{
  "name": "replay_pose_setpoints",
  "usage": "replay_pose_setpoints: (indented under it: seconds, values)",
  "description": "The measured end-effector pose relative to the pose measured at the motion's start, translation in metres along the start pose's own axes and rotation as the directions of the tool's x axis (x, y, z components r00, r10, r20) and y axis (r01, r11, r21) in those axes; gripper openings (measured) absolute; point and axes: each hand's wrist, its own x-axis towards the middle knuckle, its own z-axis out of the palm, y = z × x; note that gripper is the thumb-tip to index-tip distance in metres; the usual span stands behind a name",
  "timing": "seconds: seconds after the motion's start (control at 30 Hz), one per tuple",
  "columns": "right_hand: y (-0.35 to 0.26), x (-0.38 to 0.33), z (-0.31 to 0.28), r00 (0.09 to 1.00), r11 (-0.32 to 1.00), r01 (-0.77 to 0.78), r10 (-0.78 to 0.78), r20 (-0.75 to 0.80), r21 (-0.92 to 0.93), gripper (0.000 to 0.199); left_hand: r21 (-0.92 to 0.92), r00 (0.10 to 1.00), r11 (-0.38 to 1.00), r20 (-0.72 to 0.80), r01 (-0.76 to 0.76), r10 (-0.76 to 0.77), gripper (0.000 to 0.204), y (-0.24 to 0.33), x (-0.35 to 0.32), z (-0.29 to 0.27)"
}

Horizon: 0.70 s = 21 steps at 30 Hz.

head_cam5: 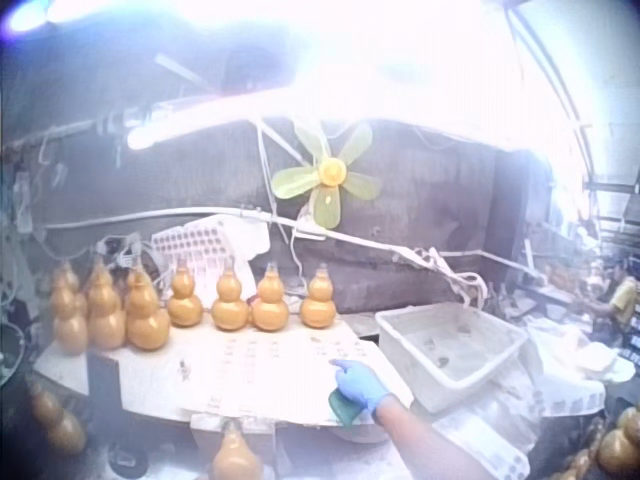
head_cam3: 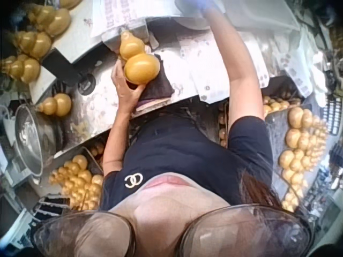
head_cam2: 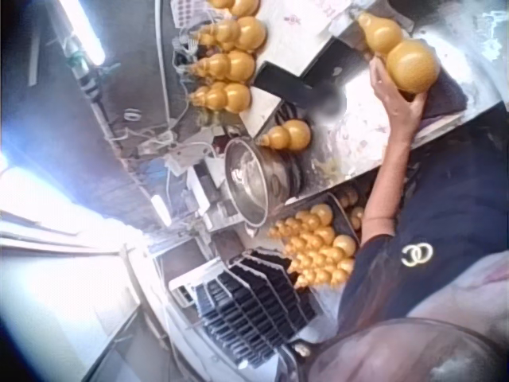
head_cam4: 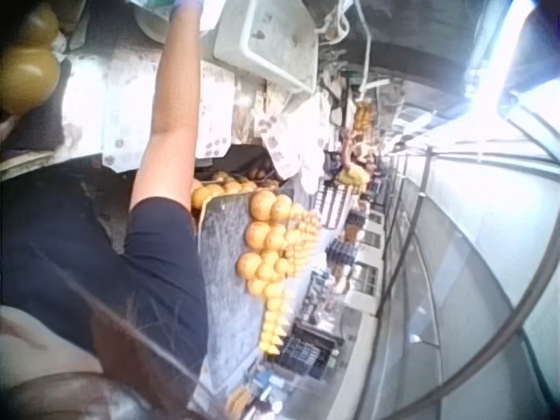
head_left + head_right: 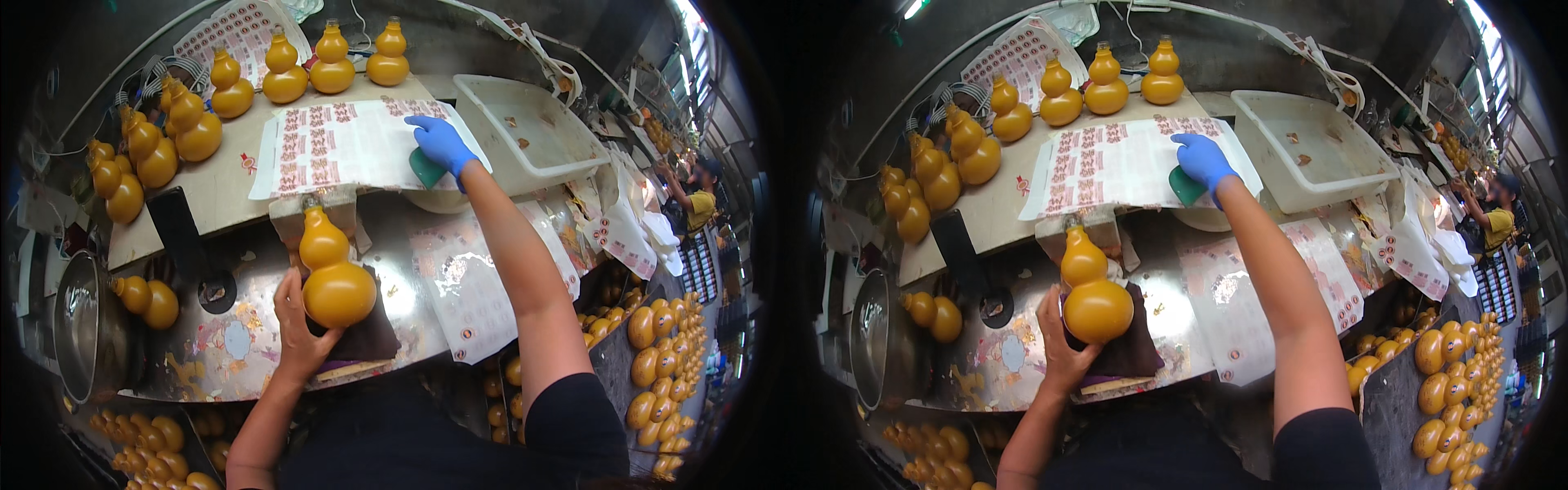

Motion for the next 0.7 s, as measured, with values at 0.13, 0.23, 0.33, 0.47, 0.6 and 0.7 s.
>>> replay_pose_setpoints:
  seconds: [0.13,0.23,0.33,0.47,0.6,0.7]
  values:
    - [0.0,0.046,0.008,0.986,0.94,-0.154,0.167,0.018,-0.304,0.048,-0.078,0.996,0.996,0.08,0.037,-0.031,0.1,-0.001,0.001,0.002]
    - [-0.014,0.053,0.005,0.978,0.876,-0.156,0.203,0.055,-0.456,0.048,-0.076,0.995,0.995,0.089,0.06,-0.054,0.099,-0.001,-0.001,0.001]
    - [0.0,0.052,0.002,0.959,0.911,-0.107,0.2,0.199,-0.399,0.046,-0.084,0.995,0.995,0.084,0.058,-0.051,0.099,-0.002,-0.001,0.003]
    - [-0.028,-0.026,0.002,0.969,0.927,0.124,-0.036,0.245,-0.354,0.04,-0.106,0.994,0.989,0.041,0.101,-0.097,0.096,-0.004,-0.003,0.003]
    - [-0.035,-0.105,-0.013,0.971,0.977,0.148,-0.114,0.21,-0.155,0.047,-0.128,0.993,0.987,0.07,0.102,-0.093,0.097,-0.001,0.0,0.004]
    - [-0.07,-0.118,-0.034,0.979,0.97,0.003,0.046,0.197,-0.242,0.061,-0.123,0.995,0.989,0.053,0.086,-0.08,0.096,-0.003,-0.002,0.004]
